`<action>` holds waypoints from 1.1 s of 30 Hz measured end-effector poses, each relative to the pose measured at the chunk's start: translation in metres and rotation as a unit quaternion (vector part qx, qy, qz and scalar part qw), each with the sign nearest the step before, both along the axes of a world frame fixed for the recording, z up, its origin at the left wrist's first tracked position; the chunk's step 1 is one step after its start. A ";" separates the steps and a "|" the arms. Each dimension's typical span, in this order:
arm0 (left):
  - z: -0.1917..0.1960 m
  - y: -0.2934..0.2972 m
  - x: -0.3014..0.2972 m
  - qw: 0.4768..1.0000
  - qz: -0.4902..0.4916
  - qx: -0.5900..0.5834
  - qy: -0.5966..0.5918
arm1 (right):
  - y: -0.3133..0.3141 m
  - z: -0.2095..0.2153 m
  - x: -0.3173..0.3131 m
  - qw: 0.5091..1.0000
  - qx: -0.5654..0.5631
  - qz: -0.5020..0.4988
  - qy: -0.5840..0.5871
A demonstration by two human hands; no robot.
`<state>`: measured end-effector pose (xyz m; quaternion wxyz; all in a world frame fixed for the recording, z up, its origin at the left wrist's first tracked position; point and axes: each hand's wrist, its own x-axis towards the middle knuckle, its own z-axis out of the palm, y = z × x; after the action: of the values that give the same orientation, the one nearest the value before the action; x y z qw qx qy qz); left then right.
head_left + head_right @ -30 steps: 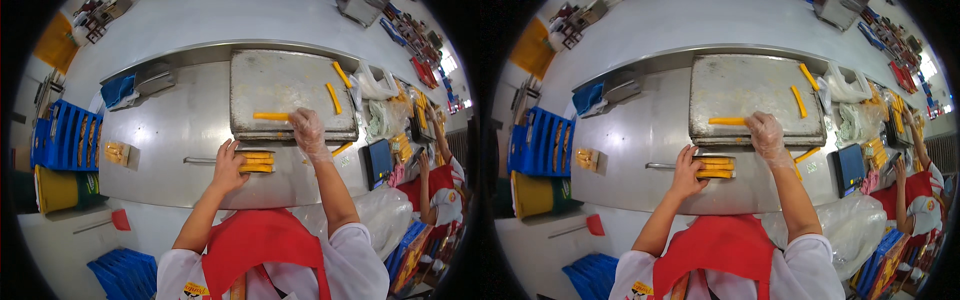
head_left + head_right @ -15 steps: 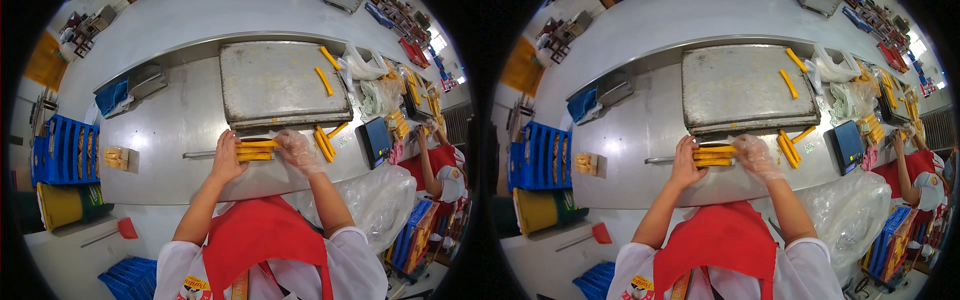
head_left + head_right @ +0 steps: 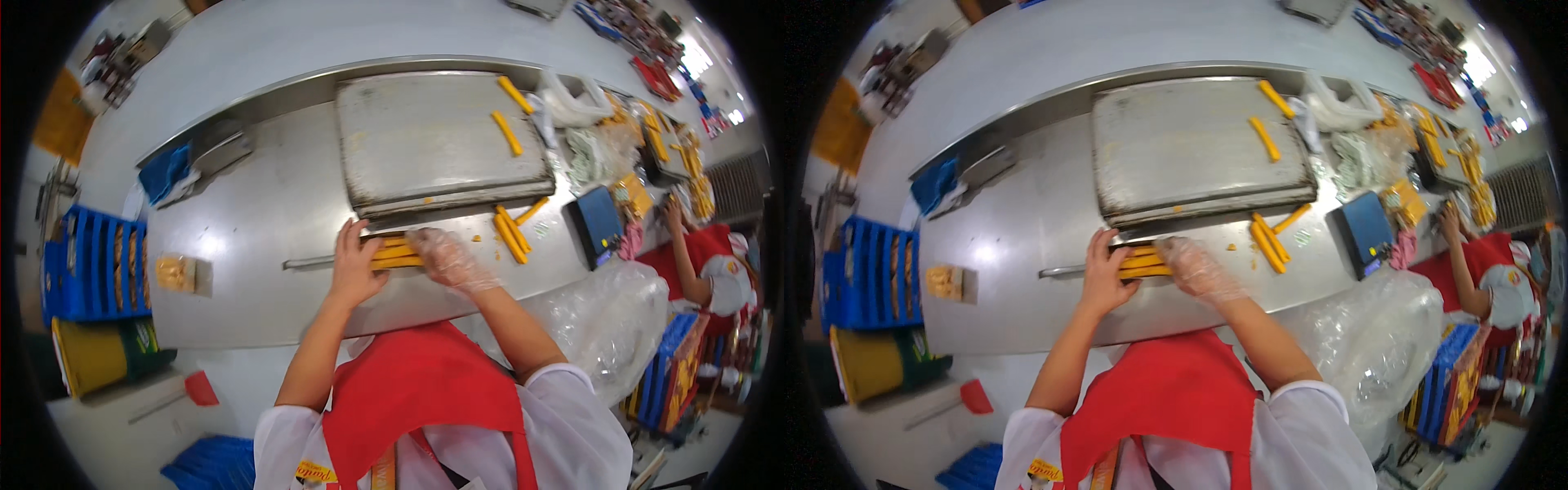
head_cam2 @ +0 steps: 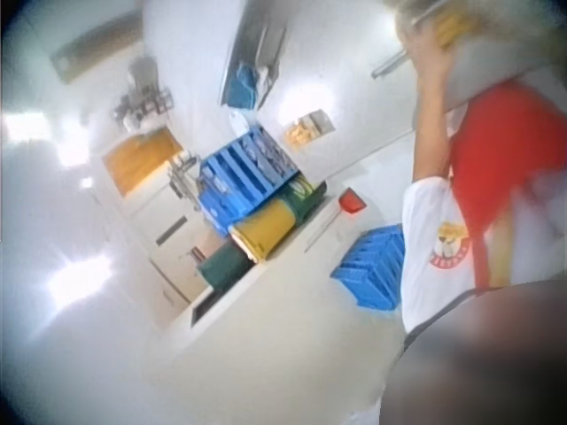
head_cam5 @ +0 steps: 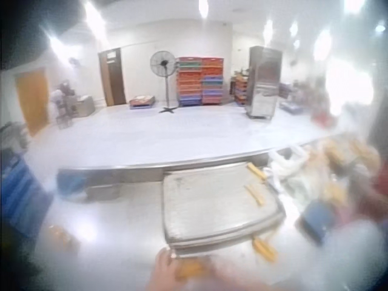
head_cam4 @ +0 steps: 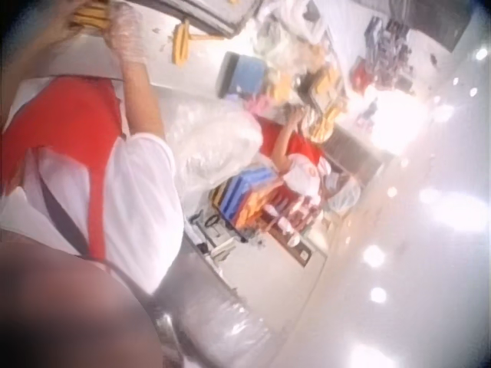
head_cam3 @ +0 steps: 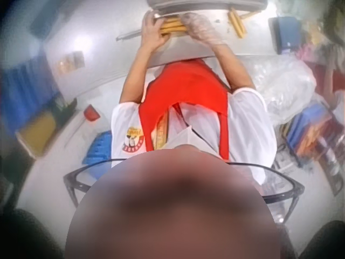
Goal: The person arranges yellow cheese sticks on a metal tray, places them into plastic bags, and seals the bags. The person repeats this process multiple times, handling cheese sticks and plastic bags throughout the clip.
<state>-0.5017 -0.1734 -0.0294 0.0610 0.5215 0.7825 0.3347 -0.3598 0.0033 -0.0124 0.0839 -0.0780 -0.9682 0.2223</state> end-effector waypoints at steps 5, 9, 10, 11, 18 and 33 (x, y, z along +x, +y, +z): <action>0.002 -0.003 0.002 0.999 0.026 -0.010 0.044 | -0.001 -0.006 0.015 0.998 -0.042 0.002 0.056; 0.002 -0.001 0.001 0.999 0.018 0.001 0.051 | 0.034 -0.013 0.064 0.976 0.052 -0.213 0.005; 0.000 -0.002 0.001 0.999 0.019 0.001 0.045 | 0.044 -0.009 0.080 0.957 0.095 -0.272 0.039; 0.000 -0.002 0.001 0.999 0.015 0.002 0.045 | 0.053 -0.004 0.096 0.931 0.137 -0.331 0.072; -0.002 -0.001 0.000 0.999 0.013 -0.011 0.040 | 0.080 -0.041 0.148 0.908 -0.148 -0.393 0.000; 0.001 -0.002 0.002 0.999 0.020 -0.008 0.036 | 0.137 0.005 0.104 0.753 0.151 -0.635 -0.086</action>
<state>-0.4996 -0.1751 -0.0280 0.0309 0.5170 0.7970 0.3106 -0.2557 0.1399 -0.0070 0.1333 -0.6798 -0.7201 -0.0392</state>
